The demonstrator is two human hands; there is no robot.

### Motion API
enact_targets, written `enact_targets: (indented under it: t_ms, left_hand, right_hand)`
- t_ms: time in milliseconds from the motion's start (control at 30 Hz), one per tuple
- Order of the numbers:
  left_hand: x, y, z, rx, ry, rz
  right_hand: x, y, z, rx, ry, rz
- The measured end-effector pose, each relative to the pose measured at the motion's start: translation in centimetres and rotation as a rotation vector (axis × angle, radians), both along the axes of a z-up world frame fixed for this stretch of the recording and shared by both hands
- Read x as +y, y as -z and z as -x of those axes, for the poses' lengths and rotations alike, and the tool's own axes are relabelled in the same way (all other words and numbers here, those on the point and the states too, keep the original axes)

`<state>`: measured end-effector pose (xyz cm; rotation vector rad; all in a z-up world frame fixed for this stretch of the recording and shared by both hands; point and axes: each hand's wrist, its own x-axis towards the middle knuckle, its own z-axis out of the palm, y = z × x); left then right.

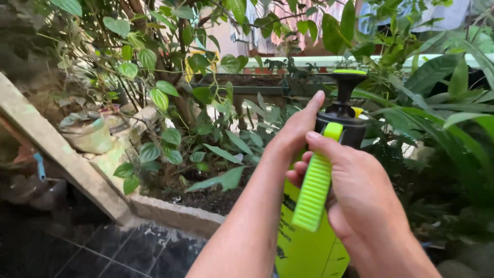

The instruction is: The recorder is using a manual pressure sprayer to apply liquid to various potted plants in a home garden area.

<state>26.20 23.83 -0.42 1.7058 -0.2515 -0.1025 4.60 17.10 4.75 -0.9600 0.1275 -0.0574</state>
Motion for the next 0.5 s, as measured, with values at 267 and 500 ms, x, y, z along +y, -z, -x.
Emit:
enact_targets:
  t_ms: [267,500]
  left_hand:
    - [3.1,-1.8,-1.1,-0.121,-0.088,-0.231]
    - [5.8,-6.3,2.9,-0.042,-0.172,-0.274]
  right_hand:
    - [3.5,0.5,-3.1,-0.040,0.091,0.029]
    - [3.4,1.1,-8.2,-0.122,0.100,0.082]
